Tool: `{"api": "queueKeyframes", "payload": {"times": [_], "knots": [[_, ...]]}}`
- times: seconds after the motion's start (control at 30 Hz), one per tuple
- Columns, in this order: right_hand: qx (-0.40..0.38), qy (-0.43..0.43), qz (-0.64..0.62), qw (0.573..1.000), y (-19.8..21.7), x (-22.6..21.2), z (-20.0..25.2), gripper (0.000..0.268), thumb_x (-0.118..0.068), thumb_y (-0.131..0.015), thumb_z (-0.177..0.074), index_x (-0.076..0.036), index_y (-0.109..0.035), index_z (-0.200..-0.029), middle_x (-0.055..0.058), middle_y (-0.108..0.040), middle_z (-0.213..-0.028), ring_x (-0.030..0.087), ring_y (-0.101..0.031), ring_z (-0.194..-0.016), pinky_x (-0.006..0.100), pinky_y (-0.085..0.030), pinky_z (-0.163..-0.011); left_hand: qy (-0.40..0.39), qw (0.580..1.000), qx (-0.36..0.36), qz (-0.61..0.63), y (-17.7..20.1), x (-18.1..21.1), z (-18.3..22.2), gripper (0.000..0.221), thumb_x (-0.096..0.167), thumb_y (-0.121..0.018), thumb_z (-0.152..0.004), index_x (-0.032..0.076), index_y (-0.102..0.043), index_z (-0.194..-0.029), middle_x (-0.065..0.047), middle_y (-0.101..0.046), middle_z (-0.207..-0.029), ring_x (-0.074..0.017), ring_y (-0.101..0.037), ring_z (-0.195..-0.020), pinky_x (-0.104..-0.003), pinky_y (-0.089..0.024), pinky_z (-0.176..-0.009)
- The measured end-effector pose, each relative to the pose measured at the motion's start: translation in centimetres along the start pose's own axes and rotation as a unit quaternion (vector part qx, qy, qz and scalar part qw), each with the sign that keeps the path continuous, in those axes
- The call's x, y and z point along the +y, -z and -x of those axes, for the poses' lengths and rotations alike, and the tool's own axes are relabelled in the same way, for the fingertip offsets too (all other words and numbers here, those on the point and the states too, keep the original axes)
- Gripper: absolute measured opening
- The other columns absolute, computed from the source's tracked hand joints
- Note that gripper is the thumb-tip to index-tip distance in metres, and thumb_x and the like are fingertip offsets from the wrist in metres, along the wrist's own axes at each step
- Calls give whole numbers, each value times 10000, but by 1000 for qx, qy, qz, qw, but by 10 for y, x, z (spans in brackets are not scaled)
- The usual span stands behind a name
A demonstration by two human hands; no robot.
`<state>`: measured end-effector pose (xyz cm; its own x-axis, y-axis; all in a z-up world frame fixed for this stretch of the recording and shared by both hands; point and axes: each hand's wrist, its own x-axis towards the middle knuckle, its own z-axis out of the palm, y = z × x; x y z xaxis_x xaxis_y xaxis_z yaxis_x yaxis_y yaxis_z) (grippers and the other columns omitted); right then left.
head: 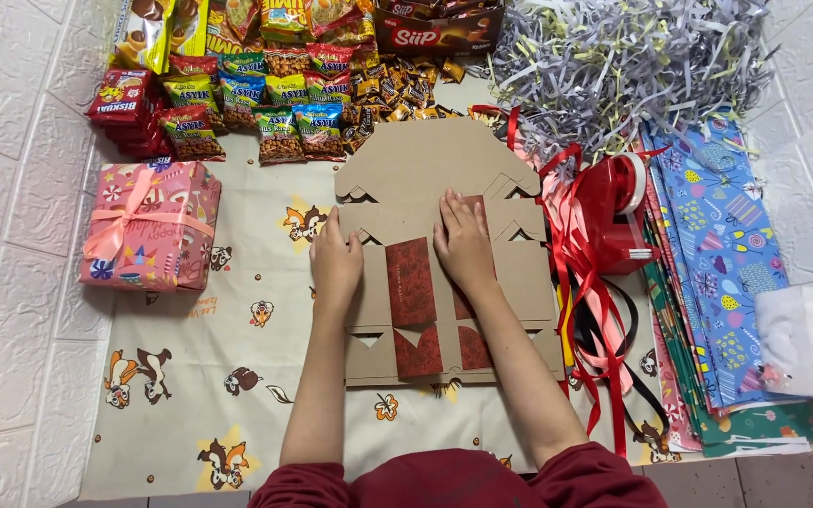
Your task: Assembling a decorative cardboard structure by applying adhesive strips and folding, likely for a snack-based gift arrangement.
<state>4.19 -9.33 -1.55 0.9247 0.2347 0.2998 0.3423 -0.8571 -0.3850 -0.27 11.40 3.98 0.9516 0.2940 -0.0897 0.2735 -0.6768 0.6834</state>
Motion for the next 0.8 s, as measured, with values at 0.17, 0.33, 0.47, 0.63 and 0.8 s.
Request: {"api": "queueKeyframes", "payload": {"times": [0.17,0.33,0.47,0.63,0.8], "knots": [[-8,-5,3,1000,5,-4,0,457,-234,-498,-943,-69,-489,-1368,87,-434,-1456,210,-387,-1353,425,-175,-1157,-41,994,25,100,22,26,13,506,32,-471,-904,22,-357,-1397,-237,-452,-1365,-382,-409,-1303,-522,-251,-1101],[-7,-5,-1,1000,6,-5,-1,451,-221,-499,-941,-66,-493,-1364,92,-439,-1450,220,-388,-1350,422,-178,-1155,-41,952,-3,305,16,31,16,515,76,-438,-942,59,-201,-1398,-317,-381,-1377,-522,-453,-1188,-548,-402,-1018],[-5,-1,-2,1000,7,-4,-2,456,-223,-507,-933,-74,-493,-1363,94,-447,-1441,222,-394,-1346,420,-182,-1155,17,937,-8,350,-8,10,21,529,88,-447,-949,32,-193,-1409,-360,-347,-1377,-450,-556,-1100,-471,-510,-917],[-6,3,-7,1000,7,-4,0,458,-218,-511,-932,-73,-491,-1366,102,-450,-1435,229,-397,-1343,421,-182,-1154,17,979,-5,205,-2,11,20,479,208,-542,-925,53,-452,-1368,-216,-460,-1360,-361,-460,-1245,-360,-526,-934],[0,6,-9,1000,7,-3,-1,460,-216,-515,-927,-74,-490,-1364,100,-447,-1435,233,-398,-1340,424,-192,-1152,-97,972,-72,203,3,34,16,540,88,-522,-902,161,-412,-1426,-227,-344,-1391,-437,-351,-1323,-523,-355,-1073]]}}
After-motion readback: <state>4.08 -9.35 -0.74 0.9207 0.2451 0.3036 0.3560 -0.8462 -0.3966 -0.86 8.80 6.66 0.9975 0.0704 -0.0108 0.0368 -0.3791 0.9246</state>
